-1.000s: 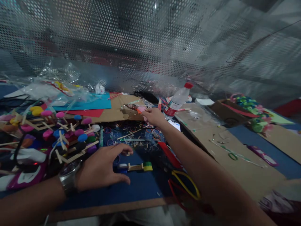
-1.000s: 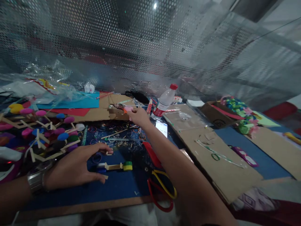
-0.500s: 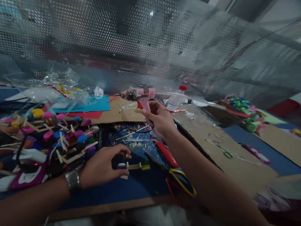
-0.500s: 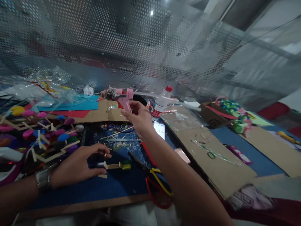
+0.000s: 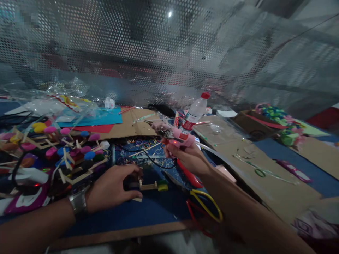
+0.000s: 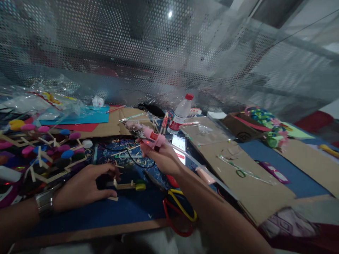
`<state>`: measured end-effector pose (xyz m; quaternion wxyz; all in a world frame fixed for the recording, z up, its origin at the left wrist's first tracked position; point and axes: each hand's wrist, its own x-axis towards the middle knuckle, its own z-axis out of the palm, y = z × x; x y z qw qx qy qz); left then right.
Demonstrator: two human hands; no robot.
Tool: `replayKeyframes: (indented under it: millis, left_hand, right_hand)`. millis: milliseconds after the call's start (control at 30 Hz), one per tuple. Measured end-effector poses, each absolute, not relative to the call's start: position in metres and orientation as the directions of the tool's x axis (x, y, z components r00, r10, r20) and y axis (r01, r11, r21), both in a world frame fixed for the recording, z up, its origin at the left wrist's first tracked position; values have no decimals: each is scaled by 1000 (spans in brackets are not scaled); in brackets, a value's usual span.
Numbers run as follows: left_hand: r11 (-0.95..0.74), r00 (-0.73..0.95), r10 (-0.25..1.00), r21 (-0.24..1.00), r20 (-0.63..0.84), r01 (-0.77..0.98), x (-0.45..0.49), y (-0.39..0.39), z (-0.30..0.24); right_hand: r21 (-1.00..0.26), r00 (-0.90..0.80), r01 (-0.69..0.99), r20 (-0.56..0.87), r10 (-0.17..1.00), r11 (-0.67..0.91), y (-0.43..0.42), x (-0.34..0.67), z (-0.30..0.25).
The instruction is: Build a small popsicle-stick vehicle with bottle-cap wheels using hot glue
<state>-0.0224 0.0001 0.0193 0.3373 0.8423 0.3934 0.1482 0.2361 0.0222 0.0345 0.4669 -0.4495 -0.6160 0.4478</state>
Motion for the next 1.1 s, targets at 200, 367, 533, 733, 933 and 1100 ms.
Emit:
replayKeyframes:
  millis: [200, 367, 533, 733, 933, 1100]
  left_hand:
    - [-419, 598, 801, 687, -28, 593, -18, -1, 19]
    - [-383, 546, 838, 716, 4, 584, -17, 1, 14]
    - [-417, 513, 852, 724, 102, 549, -19, 2, 10]
    - [-401, 455, 872, 795, 179, 456, -20, 1, 12]
    - [-414, 380, 886, 822, 266, 391, -23, 0, 13]
    - [-481, 340, 864, 806, 371, 345, -24, -2, 11]
  right_hand:
    - [-916, -276, 290, 197, 941, 277, 14, 248, 25]
    - [-792, -451, 304, 369, 812, 529, 9, 257, 26]
    - [-708, -483, 351, 423, 766, 613, 12, 260, 25]
    - [-669, -488, 407, 416, 767, 622, 8, 256, 26]
    - [-684, -386, 447, 434, 814, 577, 3, 259, 16]
    - [-642, -373, 482, 467, 802, 597, 1, 263, 5]
